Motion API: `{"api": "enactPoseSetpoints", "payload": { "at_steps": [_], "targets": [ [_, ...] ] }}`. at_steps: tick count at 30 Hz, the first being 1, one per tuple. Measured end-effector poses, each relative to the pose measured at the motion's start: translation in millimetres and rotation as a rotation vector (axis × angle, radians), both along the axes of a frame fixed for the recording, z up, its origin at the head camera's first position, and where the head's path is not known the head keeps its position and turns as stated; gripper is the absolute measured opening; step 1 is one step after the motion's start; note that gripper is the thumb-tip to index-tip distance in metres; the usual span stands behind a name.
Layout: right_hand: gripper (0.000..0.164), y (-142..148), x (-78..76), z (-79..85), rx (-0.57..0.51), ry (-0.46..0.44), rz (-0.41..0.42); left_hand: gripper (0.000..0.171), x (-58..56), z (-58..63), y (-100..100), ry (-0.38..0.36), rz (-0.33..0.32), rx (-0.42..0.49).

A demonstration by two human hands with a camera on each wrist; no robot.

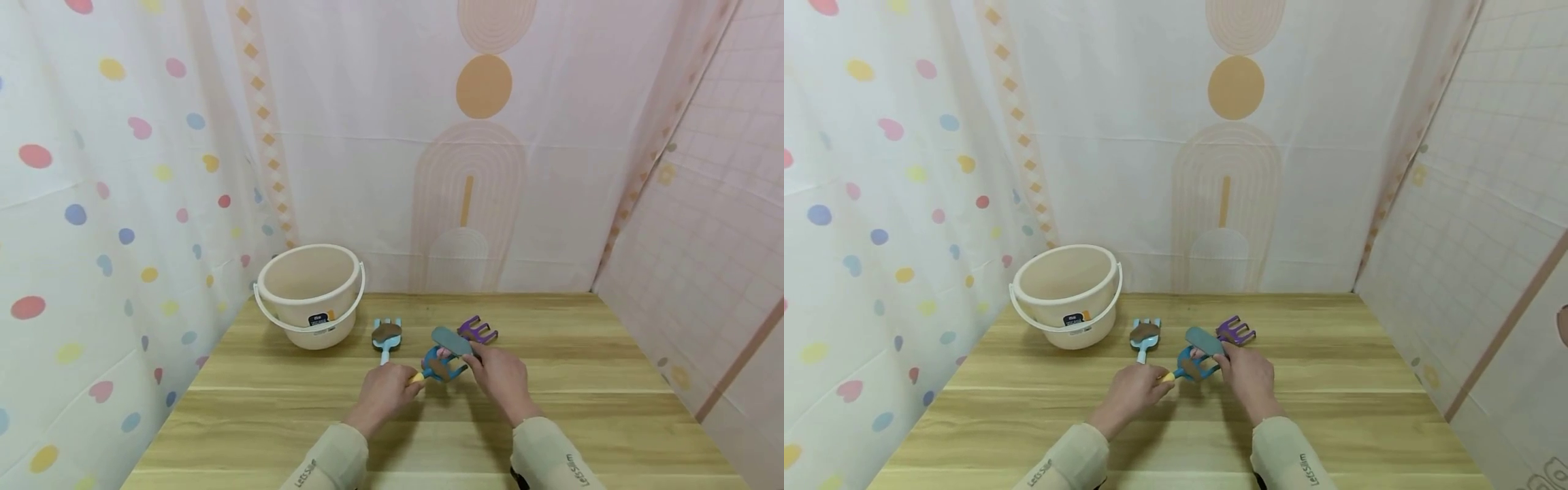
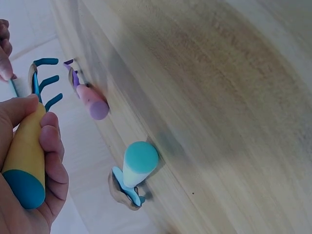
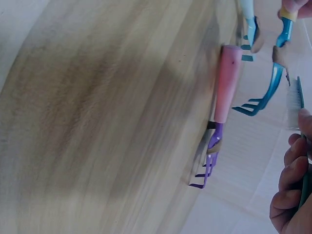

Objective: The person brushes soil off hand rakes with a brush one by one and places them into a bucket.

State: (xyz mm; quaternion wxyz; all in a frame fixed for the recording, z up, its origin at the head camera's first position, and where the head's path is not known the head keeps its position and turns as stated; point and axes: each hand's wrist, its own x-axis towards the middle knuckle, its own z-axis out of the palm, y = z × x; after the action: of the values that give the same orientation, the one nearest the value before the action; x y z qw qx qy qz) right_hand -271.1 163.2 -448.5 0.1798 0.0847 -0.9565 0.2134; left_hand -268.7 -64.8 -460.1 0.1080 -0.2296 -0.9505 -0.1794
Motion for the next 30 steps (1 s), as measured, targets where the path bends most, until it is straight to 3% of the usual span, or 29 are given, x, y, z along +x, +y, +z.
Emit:
{"api": "enactPoseSetpoints", "payload": {
  "at_steps": [7, 13, 18, 30],
  "targets": [
    [0.037, 4.5, 0.8, 4.5, -0.087, 0.034, -0.063, 0.02, -1.3, -1.3, -0.4, -0.033, 0.001, 0.018],
    [0.027, 3.9, 4.8, -1.1, -0.025, -0.065, 0.087, 0.021, -1.9, -1.7, -0.4, -0.03, 0.014, 0.0],
    [0.011, -0.1, 5.7, -6.8, 0.002, -0.096, 0.082, 0.022, -0.7, -1.4, -1.1, -0.014, 0.012, -0.026],
    [0.032, 0.1, 5.3, -7.0, -0.039, -0.081, -0.013, 0.033, 1.0, 3.0, -1.3, 0.005, 0.006, 0.009]
  ]
}}
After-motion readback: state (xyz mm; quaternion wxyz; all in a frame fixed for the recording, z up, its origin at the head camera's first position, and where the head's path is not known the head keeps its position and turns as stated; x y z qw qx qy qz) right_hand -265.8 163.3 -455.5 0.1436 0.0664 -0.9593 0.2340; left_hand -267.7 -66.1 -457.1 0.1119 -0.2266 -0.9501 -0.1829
